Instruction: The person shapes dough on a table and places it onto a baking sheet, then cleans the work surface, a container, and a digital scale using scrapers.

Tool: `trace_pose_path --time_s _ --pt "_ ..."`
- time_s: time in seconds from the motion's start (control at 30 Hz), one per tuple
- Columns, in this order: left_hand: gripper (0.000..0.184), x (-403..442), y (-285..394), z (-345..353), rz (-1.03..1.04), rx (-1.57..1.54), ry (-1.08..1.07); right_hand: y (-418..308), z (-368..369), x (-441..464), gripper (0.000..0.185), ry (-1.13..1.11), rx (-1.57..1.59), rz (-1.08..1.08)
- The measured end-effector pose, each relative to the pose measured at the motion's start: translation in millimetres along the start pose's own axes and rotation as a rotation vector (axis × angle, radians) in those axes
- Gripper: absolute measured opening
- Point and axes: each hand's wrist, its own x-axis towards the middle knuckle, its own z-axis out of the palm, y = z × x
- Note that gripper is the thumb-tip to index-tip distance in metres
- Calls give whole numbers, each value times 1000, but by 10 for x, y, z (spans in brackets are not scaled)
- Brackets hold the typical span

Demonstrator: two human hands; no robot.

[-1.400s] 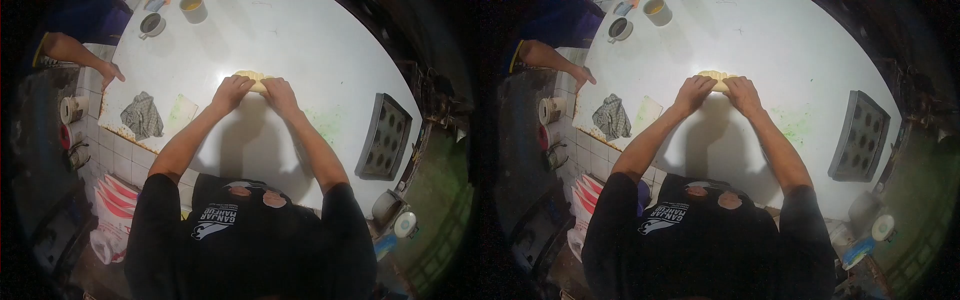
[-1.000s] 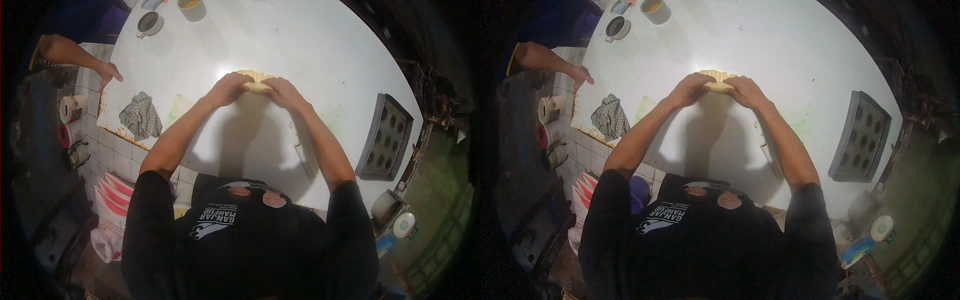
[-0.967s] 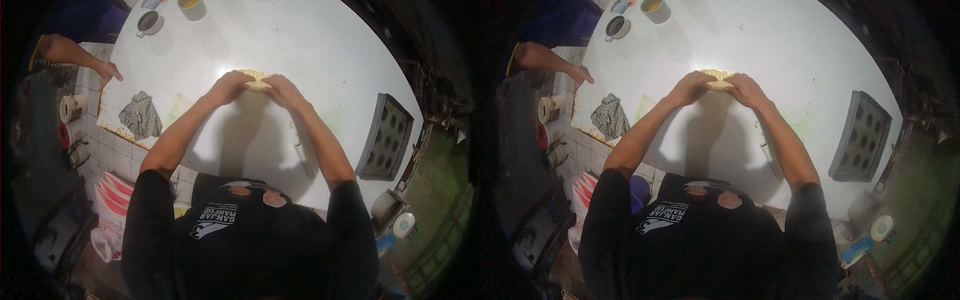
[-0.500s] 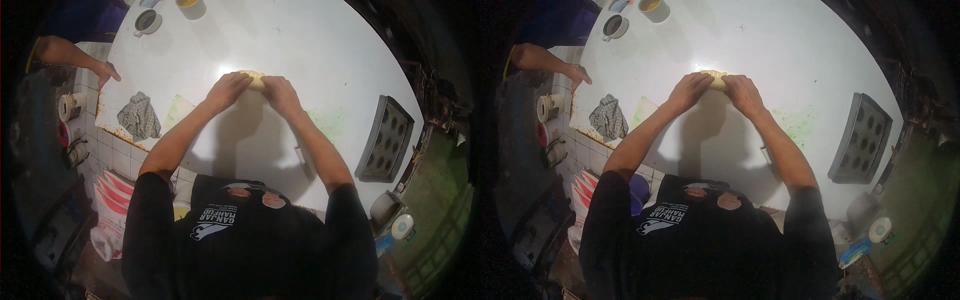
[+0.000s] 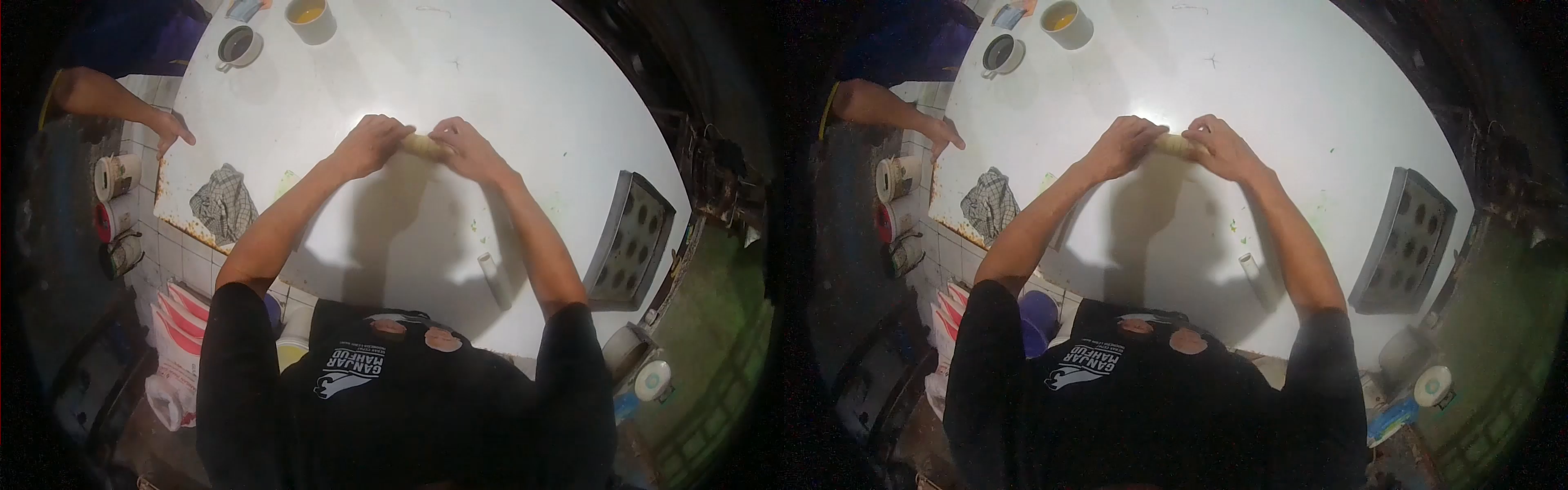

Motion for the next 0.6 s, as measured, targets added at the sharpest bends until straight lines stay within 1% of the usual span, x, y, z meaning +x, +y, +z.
trace_pose_path --time_s 0.07,0.1,0.17,0.2,0.27,0.3,0.37,0.4,0.47,0.5,0.57,0.6 --pt "34 121 25 -44 -284 -126 -196 -15 49 -17 36 178 -147 -134" --pt "34 119 -5 -18 -282 -127 -195 -15 76 -35 36 178 -149 -133" --pt "30 89 -80 7 -1 -53 49 -2 131 -24 38 245 -44 -26" --pt "30 107 -101 -15 -2 -52 46 54 152 16 38 245 -41 -26" --pt "27 178 -145 -47 17 32 62 175 176 64 39 360 -269 -304" --pt "27 240 -143 -40 18 30 62 141 164 47 39 360 -270 -301" --pt "28 357 -133 -26 -197 -10 102 54 163 20 37 426 -326 -170" --pt "28 362 -153 -34 -197 -10 101 50 177 0 37 425 -326 -170" --pt "33 361 -175 -30 -378 -260 319 49 205 -62 42 603 -308 -136" --pt "33 353 -136 -44 -378 -261 320 17 202 -94 42 603 -309 -136" --pt "48 236 16 -53 -110 -30 468 -75 246 -185 50 649 -376 -204" --pt "48 175 64 18 -111 -30 465 -114 293 -211 50 649 -374 -203"
